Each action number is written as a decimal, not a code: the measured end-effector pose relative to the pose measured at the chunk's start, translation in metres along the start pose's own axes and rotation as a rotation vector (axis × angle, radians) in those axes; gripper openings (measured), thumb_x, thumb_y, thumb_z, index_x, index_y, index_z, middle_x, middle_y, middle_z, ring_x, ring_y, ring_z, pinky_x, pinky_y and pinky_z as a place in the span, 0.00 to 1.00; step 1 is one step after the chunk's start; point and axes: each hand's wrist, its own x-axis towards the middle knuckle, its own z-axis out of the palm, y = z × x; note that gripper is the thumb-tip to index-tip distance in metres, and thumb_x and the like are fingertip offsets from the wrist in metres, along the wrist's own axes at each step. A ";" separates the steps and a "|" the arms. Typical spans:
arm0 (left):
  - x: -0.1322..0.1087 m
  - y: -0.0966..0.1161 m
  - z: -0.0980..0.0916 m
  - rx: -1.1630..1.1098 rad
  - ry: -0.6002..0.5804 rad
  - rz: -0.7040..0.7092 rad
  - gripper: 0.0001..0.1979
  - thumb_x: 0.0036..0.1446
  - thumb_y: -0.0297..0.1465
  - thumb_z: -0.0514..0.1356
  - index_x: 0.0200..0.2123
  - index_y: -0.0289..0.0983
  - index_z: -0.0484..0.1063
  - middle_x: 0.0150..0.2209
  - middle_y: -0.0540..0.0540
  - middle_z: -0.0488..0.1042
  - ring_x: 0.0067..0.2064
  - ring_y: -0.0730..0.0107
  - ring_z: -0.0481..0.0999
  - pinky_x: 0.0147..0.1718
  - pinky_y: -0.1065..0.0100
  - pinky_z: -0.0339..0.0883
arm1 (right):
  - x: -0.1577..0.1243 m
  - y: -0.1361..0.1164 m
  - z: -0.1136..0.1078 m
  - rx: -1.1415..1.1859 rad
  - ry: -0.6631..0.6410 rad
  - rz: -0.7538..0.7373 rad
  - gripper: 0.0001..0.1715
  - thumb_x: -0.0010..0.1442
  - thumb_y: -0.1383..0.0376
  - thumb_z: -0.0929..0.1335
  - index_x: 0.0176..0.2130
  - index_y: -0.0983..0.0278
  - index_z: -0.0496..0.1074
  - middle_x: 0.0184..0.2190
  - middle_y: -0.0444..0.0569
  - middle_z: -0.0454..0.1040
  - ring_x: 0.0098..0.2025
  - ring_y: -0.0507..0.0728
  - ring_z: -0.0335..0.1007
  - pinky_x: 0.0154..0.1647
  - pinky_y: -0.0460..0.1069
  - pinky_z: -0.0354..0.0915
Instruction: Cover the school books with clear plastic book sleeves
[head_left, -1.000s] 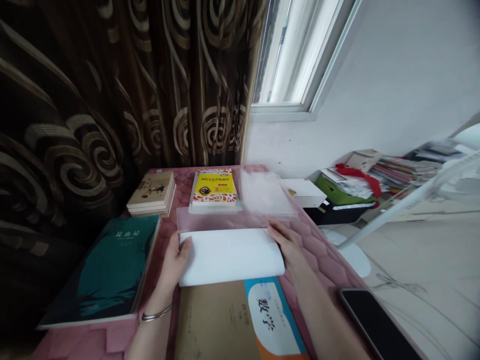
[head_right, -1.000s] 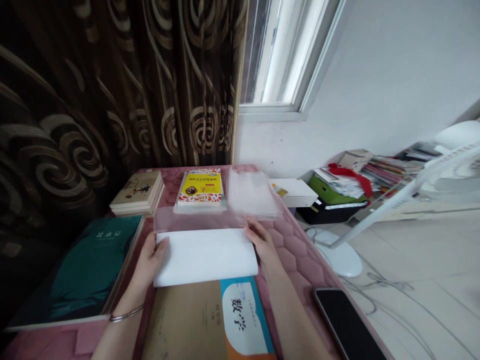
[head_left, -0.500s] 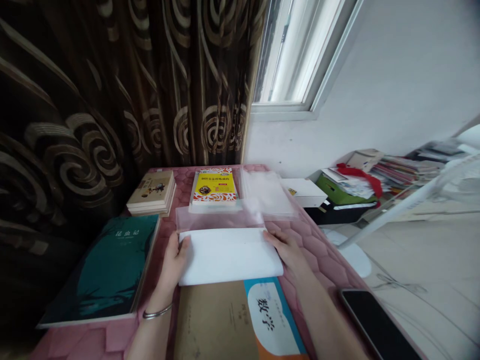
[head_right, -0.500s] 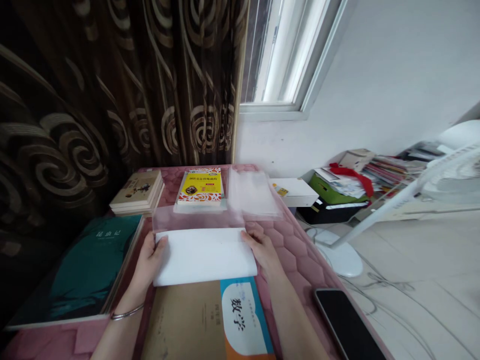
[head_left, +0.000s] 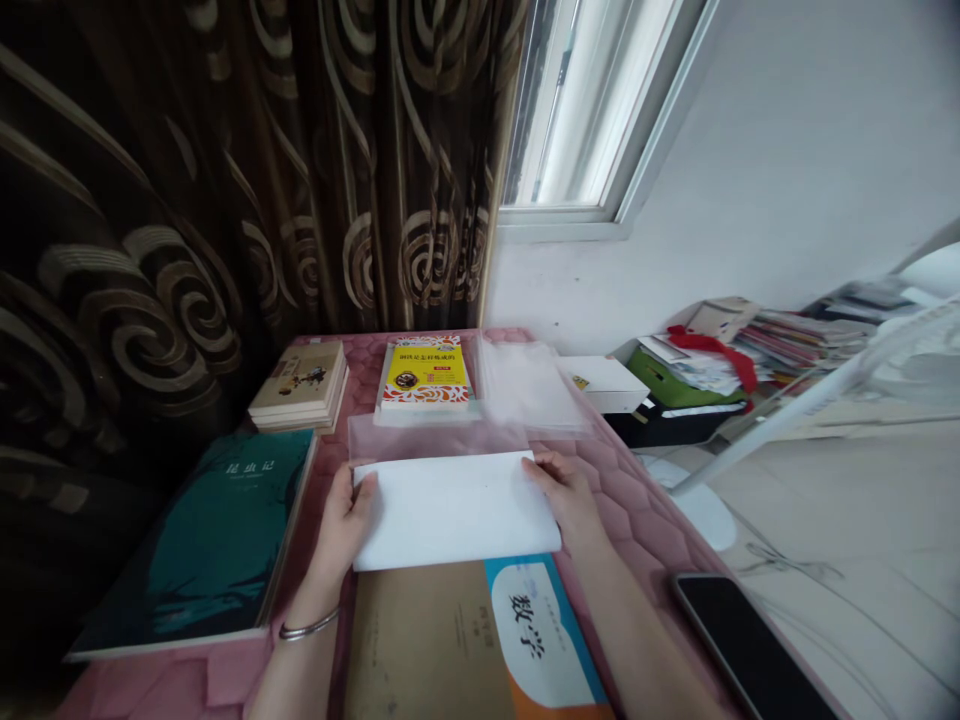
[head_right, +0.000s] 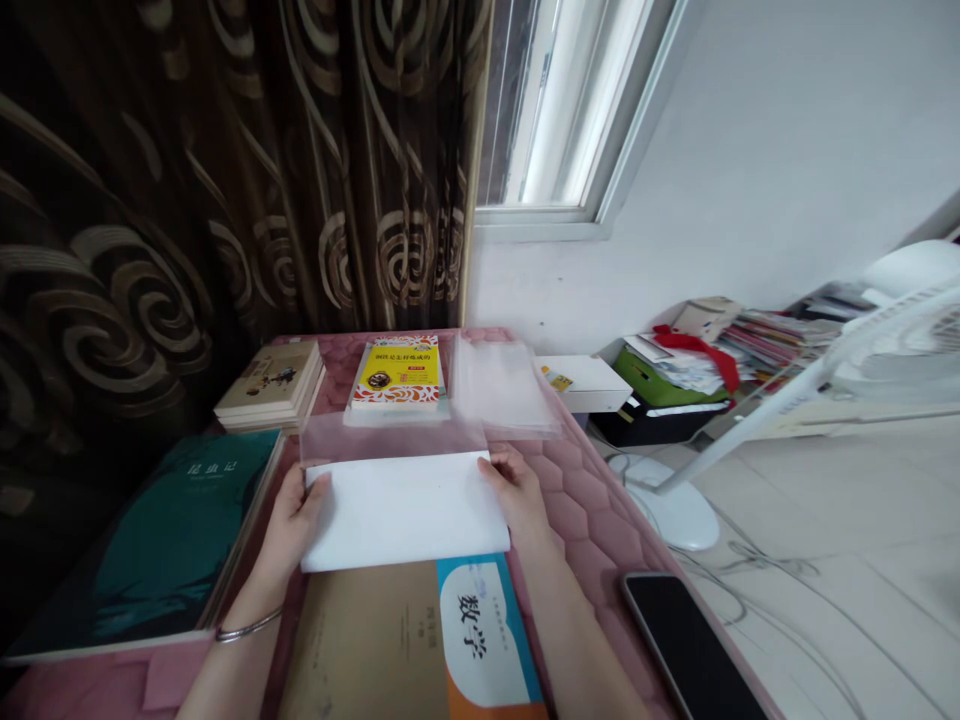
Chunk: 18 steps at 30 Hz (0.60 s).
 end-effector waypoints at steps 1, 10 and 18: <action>0.000 0.000 0.000 0.013 0.003 0.004 0.13 0.54 0.41 0.60 0.39 0.40 0.71 0.35 0.48 0.75 0.39 0.66 0.73 0.41 0.66 0.65 | -0.001 -0.003 0.000 0.045 -0.008 0.024 0.22 0.39 0.48 0.76 0.25 0.61 0.71 0.21 0.44 0.72 0.22 0.53 0.63 0.22 0.49 0.59; -0.002 0.003 0.000 -0.027 0.000 -0.004 0.13 0.53 0.42 0.62 0.38 0.41 0.72 0.36 0.48 0.76 0.40 0.65 0.74 0.42 0.66 0.67 | -0.006 -0.012 0.001 0.303 -0.001 0.143 0.18 0.32 0.59 0.78 0.23 0.60 0.71 0.21 0.41 0.72 0.22 0.53 0.64 0.23 0.48 0.60; -0.003 -0.001 -0.002 0.017 -0.039 0.028 0.10 0.58 0.40 0.58 0.40 0.41 0.70 0.37 0.49 0.74 0.39 0.67 0.73 0.42 0.67 0.65 | -0.002 -0.006 0.000 0.246 0.047 0.010 0.23 0.35 0.56 0.78 0.31 0.59 0.71 0.23 0.40 0.72 0.24 0.53 0.65 0.26 0.49 0.61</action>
